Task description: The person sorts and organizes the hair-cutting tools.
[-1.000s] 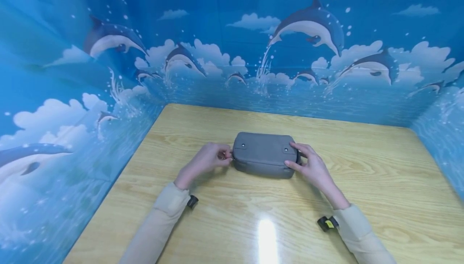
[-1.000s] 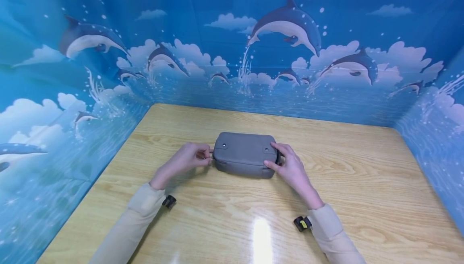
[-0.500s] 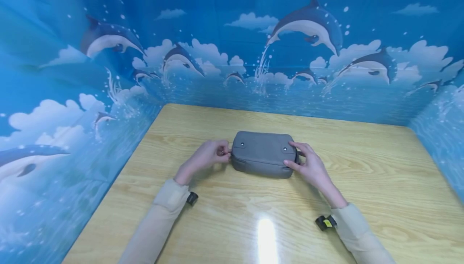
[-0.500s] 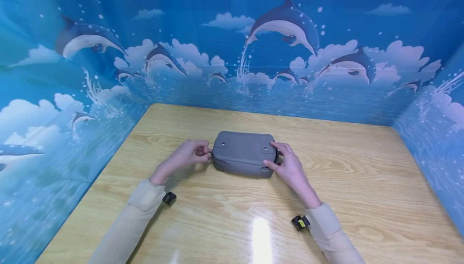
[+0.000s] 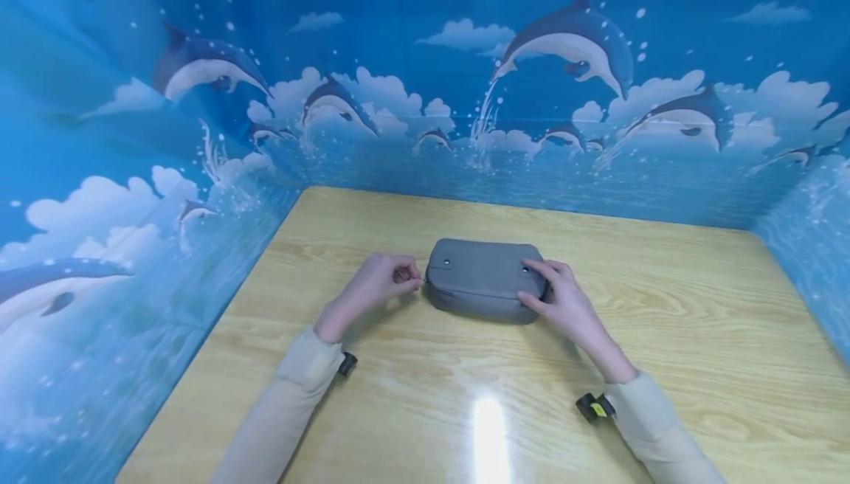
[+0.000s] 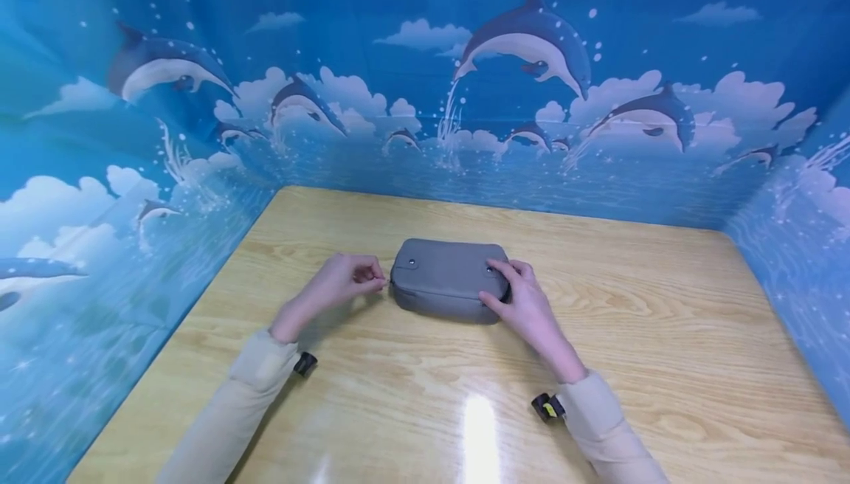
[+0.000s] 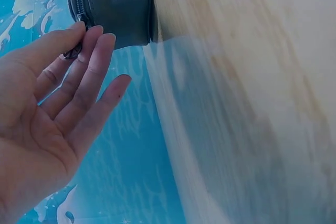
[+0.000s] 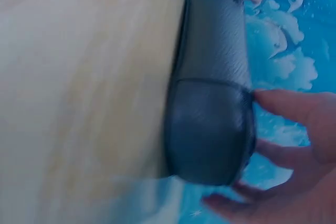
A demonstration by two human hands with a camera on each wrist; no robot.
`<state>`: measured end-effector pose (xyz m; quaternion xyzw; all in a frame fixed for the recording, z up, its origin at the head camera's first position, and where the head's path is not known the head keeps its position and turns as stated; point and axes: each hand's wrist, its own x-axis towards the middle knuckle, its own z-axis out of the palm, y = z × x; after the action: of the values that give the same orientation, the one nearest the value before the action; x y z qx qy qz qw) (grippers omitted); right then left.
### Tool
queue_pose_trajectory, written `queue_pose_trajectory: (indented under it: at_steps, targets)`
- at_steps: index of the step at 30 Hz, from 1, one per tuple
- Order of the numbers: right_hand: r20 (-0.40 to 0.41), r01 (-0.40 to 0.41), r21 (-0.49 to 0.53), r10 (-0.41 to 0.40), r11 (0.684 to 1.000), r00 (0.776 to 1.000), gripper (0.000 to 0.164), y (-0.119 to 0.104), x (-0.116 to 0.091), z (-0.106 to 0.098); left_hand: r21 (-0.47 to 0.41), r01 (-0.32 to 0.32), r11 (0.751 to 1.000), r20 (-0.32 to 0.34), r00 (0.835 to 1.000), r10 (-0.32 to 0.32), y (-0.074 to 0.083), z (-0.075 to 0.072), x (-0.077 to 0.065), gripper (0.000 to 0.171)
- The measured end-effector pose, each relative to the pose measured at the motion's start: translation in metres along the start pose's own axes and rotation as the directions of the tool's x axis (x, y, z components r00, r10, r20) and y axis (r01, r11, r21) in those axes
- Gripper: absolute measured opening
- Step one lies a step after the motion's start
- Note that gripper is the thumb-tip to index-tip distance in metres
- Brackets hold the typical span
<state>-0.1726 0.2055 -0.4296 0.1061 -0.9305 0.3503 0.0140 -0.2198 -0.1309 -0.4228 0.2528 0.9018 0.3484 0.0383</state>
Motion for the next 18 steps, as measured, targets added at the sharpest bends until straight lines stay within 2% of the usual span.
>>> queue_pose_trajectory:
  at_steps: [3, 5, 8, 11, 13, 15, 18]
  targets:
    - [0.002, -0.003, -0.117, 0.003, 0.993, 1.0, 0.063, -0.012, 0.001, 0.0, 0.016, -0.006, 1.0, -0.008, 1.0, 0.006, 0.0, 0.001, 0.001, 0.008]
    - [-0.015, 0.02, -0.158, -0.023, 0.987, 1.0, 0.061, -0.02, 0.003, 0.002, 0.022, -0.007, 1.0, -0.011, 1.0, 0.007, 0.0, 0.002, 0.002, 0.008]
    - [-0.062, 0.138, -0.174, -0.151, 0.975, 0.987, 0.052, -0.032, 0.007, 0.01, 0.02, -0.014, 1.0, -0.018, 1.0, 0.015, -0.001, 0.003, 0.001, 0.008]
    - [-0.069, 0.32, -0.202, -0.339, 0.926, 0.938, 0.037, -0.046, 0.014, 0.024, 0.024, -0.014, 1.0, -0.028, 1.0, 0.015, -0.001, 0.003, 0.0, 0.009]
    - [-0.049, 0.409, -0.227, -0.429, 0.884, 0.902, 0.03, -0.057, 0.018, 0.034, 0.029, -0.017, 0.999, -0.033, 0.999, 0.018, -0.001, 0.003, 0.0, 0.009]
    - [-0.032, 0.464, -0.249, -0.486, 0.85, 0.874, 0.027, -0.066, 0.023, 0.043, 0.036, -0.018, 0.999, -0.037, 0.999, 0.019, 0.0, 0.004, -0.001, 0.01]
    - [-0.029, 0.486, -0.297, -0.516, 0.822, 0.856, 0.027, -0.076, 0.03, 0.055, 0.05, -0.028, 0.998, -0.041, 0.999, 0.03, 0.002, 0.005, -0.001, 0.011]
